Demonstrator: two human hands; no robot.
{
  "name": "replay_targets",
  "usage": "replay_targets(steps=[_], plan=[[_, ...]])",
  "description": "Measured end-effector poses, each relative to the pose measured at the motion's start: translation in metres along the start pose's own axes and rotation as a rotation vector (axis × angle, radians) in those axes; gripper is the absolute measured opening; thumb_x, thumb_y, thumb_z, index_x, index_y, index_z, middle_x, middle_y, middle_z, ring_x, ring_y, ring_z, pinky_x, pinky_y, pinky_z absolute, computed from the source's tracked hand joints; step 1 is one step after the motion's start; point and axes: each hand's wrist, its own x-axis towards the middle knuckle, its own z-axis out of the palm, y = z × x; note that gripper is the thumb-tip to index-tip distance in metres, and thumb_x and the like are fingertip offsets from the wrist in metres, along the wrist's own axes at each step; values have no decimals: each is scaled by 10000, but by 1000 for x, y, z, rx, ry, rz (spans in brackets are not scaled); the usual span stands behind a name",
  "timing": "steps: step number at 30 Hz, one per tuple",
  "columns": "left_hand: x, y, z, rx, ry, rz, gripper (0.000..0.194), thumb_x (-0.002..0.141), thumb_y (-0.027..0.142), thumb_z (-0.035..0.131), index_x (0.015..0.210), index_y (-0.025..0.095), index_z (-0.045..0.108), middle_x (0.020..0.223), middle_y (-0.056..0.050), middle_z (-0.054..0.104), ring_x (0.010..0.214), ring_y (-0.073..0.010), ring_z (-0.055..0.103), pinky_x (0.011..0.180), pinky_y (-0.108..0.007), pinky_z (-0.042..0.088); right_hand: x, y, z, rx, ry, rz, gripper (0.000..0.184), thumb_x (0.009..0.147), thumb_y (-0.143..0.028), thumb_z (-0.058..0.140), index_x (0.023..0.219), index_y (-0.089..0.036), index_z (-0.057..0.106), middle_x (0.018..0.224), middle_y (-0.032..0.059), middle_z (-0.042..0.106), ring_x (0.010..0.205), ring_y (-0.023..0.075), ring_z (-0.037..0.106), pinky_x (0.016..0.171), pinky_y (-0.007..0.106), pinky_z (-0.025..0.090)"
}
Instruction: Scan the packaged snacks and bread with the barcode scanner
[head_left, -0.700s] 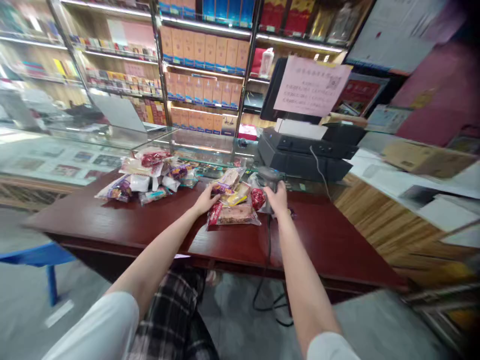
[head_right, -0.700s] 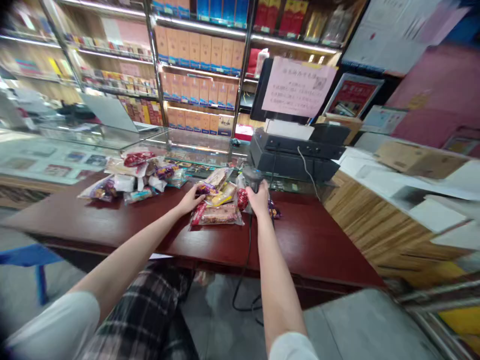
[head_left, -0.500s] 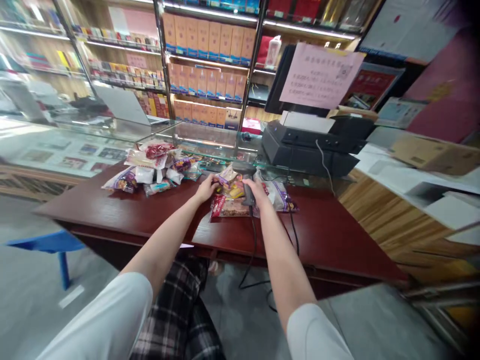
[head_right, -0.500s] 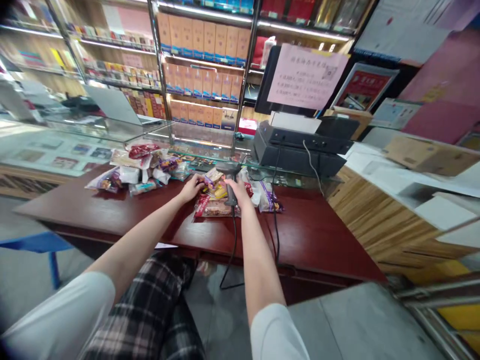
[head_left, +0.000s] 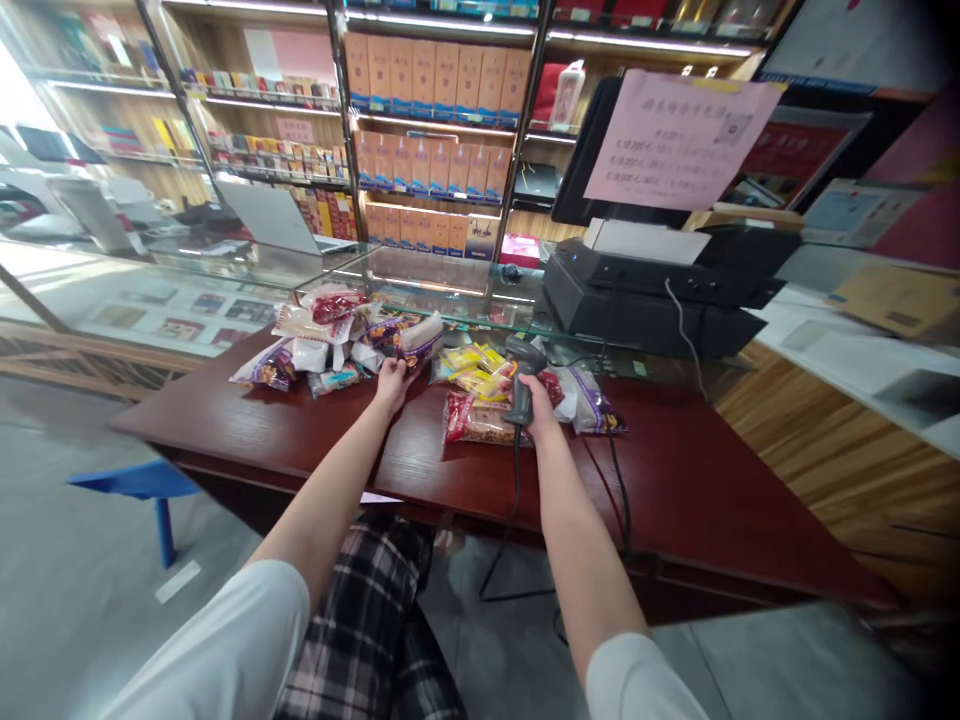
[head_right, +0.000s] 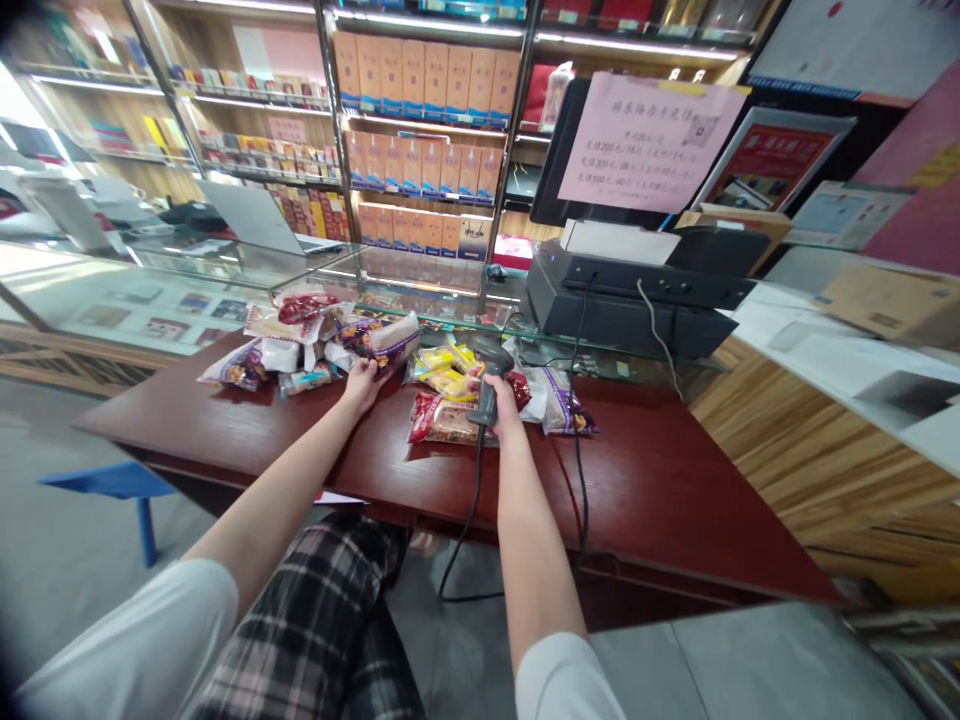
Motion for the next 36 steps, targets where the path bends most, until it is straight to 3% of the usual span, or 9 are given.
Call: replay_targets(steps=[4,9,12,15,20,24,28,36], plan=[[-2,4,0,-139,29,-73,292,825,189,666,728,187,391,753,57,552,816,-101,637,964,-479,528,-7,0,7,-146,-47,-25,322,678,-362,687,955,-205,638,806,25,736,732,201,703,527,259,519],[-4,13,0,-281,38,-194,220,848,149,618,758,192,422,859,11,625,914,-201,694,927,-579,530,-7,2,18,-289,10,-25,258,667,-370,668,856,-195,658,780,41,727,735,217,695,592,295,539],[-6,19,0,-348,62,-240,162,867,146,574,775,195,451,883,-4,643,946,-231,703,916,-578,535,-1,-10,30,-400,6,45,180,651,-319,670,776,-190,654,733,35,712,661,190,672,564,278,524],[-9,25,1,-408,111,-254,92,898,162,516,820,209,499,892,-7,663,939,-224,703,911,-543,547,6,-31,50,-522,-109,25,172,638,-270,703,783,-194,651,697,12,692,593,161,637,516,253,489],[-11,31,-2,-494,182,-235,126,912,164,465,887,201,583,926,-35,686,936,-190,692,905,-423,567,17,-31,71,-196,-274,2,287,684,-363,671,927,-217,620,703,-15,660,545,127,578,499,243,477],[-9,38,-10,-543,236,-175,155,941,233,467,850,212,591,902,-19,681,909,-143,677,900,-343,564,26,-5,54,-28,-251,162,289,684,-396,634,902,-215,576,531,-58,508,442,104,446,399,212,357],[-5,47,-19,-562,253,-145,209,964,327,470,816,234,584,837,3,664,858,-115,662,862,-288,564,31,4,33,88,-167,183,249,695,-398,596,875,-239,532,580,-50,525,432,95,415,391,201,341],[-2,64,-25,-553,237,-133,269,971,412,483,820,217,590,753,-1,637,733,-100,636,713,-222,558,27,3,42,-15,-208,218,276,694,-414,644,862,-229,526,511,-69,461,438,106,443,399,220,372]])
